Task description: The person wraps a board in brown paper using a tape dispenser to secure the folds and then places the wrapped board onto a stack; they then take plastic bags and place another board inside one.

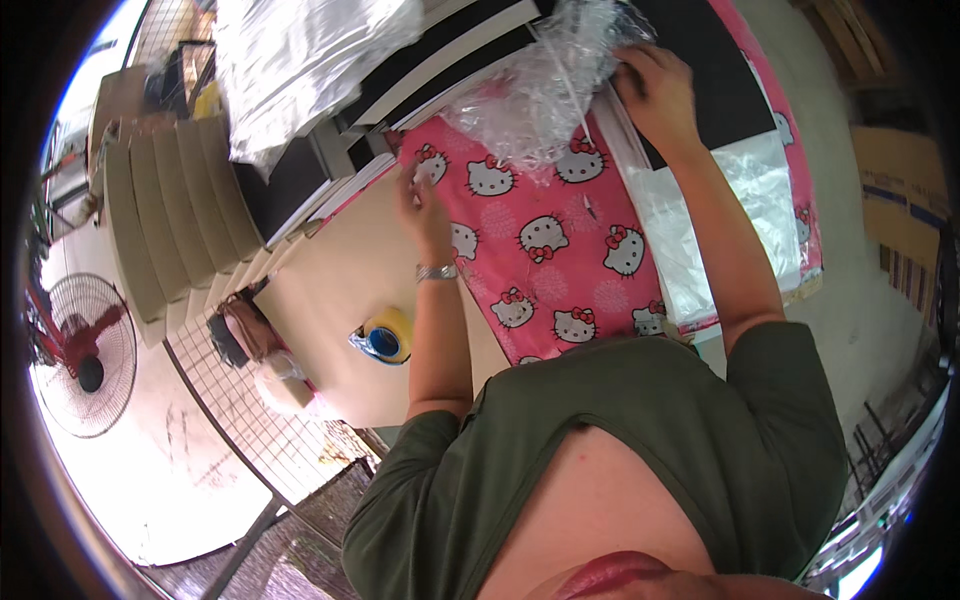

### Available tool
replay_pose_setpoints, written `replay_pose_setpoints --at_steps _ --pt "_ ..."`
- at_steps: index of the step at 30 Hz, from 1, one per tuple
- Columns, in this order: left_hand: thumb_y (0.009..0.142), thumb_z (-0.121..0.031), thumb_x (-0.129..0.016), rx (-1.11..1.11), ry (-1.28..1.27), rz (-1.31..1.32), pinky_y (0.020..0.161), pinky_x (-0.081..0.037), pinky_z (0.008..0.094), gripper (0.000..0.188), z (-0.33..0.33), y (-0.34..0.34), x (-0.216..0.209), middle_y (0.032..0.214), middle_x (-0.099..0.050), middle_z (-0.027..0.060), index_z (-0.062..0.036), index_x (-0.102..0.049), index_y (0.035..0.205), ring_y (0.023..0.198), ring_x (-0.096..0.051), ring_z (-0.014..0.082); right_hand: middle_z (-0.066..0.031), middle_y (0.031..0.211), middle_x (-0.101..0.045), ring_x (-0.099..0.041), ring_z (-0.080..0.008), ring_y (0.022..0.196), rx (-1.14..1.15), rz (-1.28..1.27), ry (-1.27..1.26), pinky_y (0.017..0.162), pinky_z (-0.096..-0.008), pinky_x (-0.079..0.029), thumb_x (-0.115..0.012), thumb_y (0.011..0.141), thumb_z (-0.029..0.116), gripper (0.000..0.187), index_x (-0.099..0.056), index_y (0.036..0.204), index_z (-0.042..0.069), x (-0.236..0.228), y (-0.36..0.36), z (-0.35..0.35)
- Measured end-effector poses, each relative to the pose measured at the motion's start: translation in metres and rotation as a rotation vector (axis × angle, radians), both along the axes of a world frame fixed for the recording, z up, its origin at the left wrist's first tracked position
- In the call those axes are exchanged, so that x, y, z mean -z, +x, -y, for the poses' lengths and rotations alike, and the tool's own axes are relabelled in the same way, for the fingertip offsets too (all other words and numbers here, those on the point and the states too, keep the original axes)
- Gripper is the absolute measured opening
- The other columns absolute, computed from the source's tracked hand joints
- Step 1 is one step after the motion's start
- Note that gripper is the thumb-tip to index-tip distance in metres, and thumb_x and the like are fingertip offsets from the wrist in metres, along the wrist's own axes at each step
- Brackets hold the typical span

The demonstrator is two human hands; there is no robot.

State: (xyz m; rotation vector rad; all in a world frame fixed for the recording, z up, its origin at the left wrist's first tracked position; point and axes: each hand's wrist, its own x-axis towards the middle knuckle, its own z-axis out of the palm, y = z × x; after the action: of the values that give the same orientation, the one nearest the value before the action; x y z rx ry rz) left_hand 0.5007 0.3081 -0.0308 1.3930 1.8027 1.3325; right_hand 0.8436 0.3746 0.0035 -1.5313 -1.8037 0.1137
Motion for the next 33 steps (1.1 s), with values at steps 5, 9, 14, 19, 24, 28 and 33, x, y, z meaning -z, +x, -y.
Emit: replay_pose_setpoints --at_steps 5,9,14,19,24,28,33 --pt "0.096 -0.027 -0.049 -0.419 -0.105 0.351 0.091 -0.045 0.0366 0.033 0.037 -0.086 -0.031 0.11 -0.061 0.011 -0.0014 -0.054 0.116 0.099 -0.058 0.0205 -0.0099 0.077 -0.057 -0.056 -0.0279 0.062 -0.241 -0.409 -0.227 0.056 -0.039 -0.045 -0.062 0.08 0.009 0.013 -0.063 0.093 0.007 0.01 -0.038 0.076" --pt "0.092 -0.044 -0.05 -0.732 0.146 0.949 0.096 -0.042 0.0434 0.058 0.009 -0.151 -0.047 0.134 -0.045 0.0167 -0.0016 -0.042 0.13 0.117 -0.048 0.0294 -0.0121 0.083 -0.061 -0.06 -0.0294 0.066 -0.558 -0.36 -0.62 0.06 -0.0391 -0.048 -0.061 0.082 0.007 0.016 -0.063 0.098 0.005 0.014 -0.08 0.135" --pt "0.08 -0.058 -0.056 -0.436 0.123 1.315 0.111 -0.018 0.0571 0.086 -0.05 -0.197 -0.057 0.148 -0.023 0.0169 -0.0084 -0.025 0.143 0.136 -0.022 0.0359 -0.0141 0.087 -0.062 -0.061 -0.0297 0.07 -0.67 -0.433 -0.664 0.062 -0.0388 -0.049 -0.059 0.084 0.007 0.019 -0.063 0.102 0.004 0.0 -0.105 0.145" --pt "0.08 -0.054 -0.058 -0.709 -0.149 1.2 0.113 -0.009 0.0566 0.076 -0.084 -0.199 -0.052 0.15 -0.027 0.014 -0.0103 -0.037 0.138 0.137 -0.025 0.0351 -0.014 0.091 -0.062 -0.062 -0.0274 0.075 -0.541 -0.379 -0.692 0.065 -0.0349 -0.049 -0.058 0.085 0.004 0.018 -0.063 0.103 0.003 -0.002 -0.086 0.137" --pt "0.079 -0.051 -0.068 -0.586 -0.002 1.388 0.103 -0.034 0.0565 0.061 -0.073 -0.235 -0.016 0.129 -0.051 0.0125 -0.0088 -0.055 0.12 0.122 -0.045 0.0344 -0.0112 0.095 -0.064 -0.063 -0.0226 0.081 -0.547 -0.403 -0.727 0.069 -0.0318 -0.051 -0.057 0.087 0.002 0.019 -0.063 0.106 0.002 -0.005 -0.072 0.135" --pt "0.077 -0.047 -0.073 -0.573 0.027 1.32 0.088 -0.05 0.0507 0.057 -0.059 -0.207 -0.009 0.118 -0.054 0.0135 -0.008 -0.056 0.114 0.107 -0.054 0.0322 -0.0117 0.094 -0.064 -0.063 -0.022 0.078 -0.589 -0.427 -0.74 0.068 -0.0311 -0.051 -0.058 0.087 0.003 0.019 -0.063 0.106 0.002 -0.013 -0.079 0.146" --pt "0.079 -0.042 -0.073 -0.557 0.059 1.335 0.089 -0.051 0.0518 0.054 0.009 -0.145 -0.017 0.118 -0.054 0.0127 -0.0076 -0.054 0.116 0.107 -0.054 0.0314 -0.0114 0.095 -0.066 -0.064 -0.0184 0.078 -0.533 -0.592 -0.839 0.069 -0.0302 -0.05 -0.06 0.089 0.015 0.024 -0.063 0.109 0.002 -0.005 -0.089 0.158"
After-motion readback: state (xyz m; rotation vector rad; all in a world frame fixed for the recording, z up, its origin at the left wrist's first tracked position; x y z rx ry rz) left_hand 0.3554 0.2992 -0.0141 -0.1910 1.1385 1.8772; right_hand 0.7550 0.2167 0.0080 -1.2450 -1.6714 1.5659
